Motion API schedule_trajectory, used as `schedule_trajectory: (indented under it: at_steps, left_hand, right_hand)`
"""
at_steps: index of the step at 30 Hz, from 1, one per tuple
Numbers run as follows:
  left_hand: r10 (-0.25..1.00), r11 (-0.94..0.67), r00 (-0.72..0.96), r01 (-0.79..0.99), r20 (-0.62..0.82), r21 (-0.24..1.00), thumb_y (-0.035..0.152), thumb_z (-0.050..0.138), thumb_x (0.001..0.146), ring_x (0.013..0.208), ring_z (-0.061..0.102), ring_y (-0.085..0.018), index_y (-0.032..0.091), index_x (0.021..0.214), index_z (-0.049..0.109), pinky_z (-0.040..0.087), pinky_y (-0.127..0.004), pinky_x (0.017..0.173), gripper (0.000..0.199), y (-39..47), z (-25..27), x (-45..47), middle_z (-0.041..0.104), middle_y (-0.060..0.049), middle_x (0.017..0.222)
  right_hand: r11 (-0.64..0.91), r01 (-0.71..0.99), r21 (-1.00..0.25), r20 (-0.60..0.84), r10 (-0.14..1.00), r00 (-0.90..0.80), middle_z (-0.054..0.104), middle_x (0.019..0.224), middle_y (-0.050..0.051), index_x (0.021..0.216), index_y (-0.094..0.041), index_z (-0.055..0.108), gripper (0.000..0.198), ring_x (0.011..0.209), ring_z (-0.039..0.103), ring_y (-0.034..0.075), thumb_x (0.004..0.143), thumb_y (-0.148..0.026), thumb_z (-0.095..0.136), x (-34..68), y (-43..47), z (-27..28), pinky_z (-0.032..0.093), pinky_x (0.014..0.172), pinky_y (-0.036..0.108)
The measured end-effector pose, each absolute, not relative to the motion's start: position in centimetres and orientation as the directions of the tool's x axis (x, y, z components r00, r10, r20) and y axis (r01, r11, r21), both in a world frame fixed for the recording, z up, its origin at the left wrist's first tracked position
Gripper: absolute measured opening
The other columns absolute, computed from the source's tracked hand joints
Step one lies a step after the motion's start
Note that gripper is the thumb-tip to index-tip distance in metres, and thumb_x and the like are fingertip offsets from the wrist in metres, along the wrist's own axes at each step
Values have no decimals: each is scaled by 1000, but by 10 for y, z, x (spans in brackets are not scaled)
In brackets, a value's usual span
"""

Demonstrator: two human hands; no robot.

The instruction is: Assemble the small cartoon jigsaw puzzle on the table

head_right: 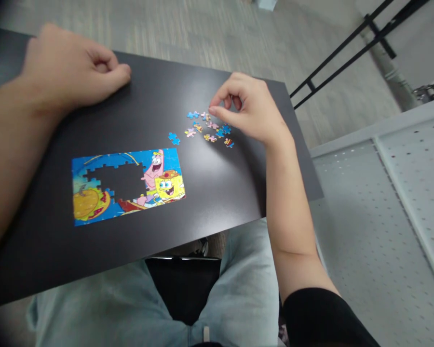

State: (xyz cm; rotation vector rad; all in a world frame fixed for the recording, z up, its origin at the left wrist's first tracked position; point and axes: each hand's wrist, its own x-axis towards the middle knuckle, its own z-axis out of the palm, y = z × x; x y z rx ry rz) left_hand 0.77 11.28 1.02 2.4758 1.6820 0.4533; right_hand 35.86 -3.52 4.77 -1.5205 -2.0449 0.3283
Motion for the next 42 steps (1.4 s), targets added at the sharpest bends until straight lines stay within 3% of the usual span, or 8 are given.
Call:
schedule_trajectory:
  at_steps: [7,12,16,20,26,30,34,42]
  left_hand:
    - [933,-356,329,906,146,231,71,44,104,145,86,-53,28,127,96,68,-64,121,71,114,10,6,94,-12,126]
    - [935,-354,335,899,116,257,77,42,105,147,84,-51,31,133,97,65,-64,122,77,110,14,6,95,-12,136]
    - [930,-368,350,892,114,263,76,41,104,144,83,-51,31,136,98,63,-65,122,79,109,15,6,96,-12,140]
    - [929,-369,348,880,123,298,82,43,102,136,81,-47,40,130,99,61,-63,118,76,111,12,5,97,-6,136]
    - [921,-388,352,851,165,353,84,47,97,125,78,-48,46,124,101,56,-65,111,72,113,9,4,96,-7,115]
    - [920,-392,356,853,165,344,82,48,99,123,78,-48,43,119,100,56,-65,109,69,114,9,4,97,-9,121]
    - [916,-400,367,859,162,319,82,47,102,120,79,-46,40,114,97,59,-62,108,66,115,9,3,97,-9,121]
    - [931,-362,328,888,161,283,74,57,104,122,84,-42,33,110,90,63,-54,108,53,118,8,4,97,-8,126]
  right_hand:
    - [313,723,-616,-4,916,-401,88,106,6,100,-33,100,41,94,74,29,91,-70,115,371,-34,43,61,88,47]
    - [338,690,-640,-60,874,-483,90,109,5,102,-32,100,38,93,72,25,98,-68,111,365,-36,44,60,86,43]
    - [392,635,-666,-5,848,-529,90,110,6,112,-32,101,31,96,74,27,107,-62,103,354,-37,38,59,89,44]
    - [389,676,-626,87,896,-435,86,108,6,117,-32,98,30,100,75,31,106,-59,104,337,-35,28,59,94,47]
    - [333,759,-559,27,922,-385,85,112,7,110,-36,96,25,106,76,34,103,-59,105,313,-35,28,62,100,51]
    - [352,732,-583,59,917,-394,83,107,6,116,-37,98,22,98,74,31,108,-57,96,318,-37,32,61,95,50]
    - [283,792,-542,219,957,-192,82,109,8,122,-34,96,19,95,73,33,107,-44,91,341,-32,32,63,93,52]
    - [293,841,-454,272,945,-182,82,104,7,103,-29,92,5,93,72,30,99,-28,92,374,-24,26,62,94,52]
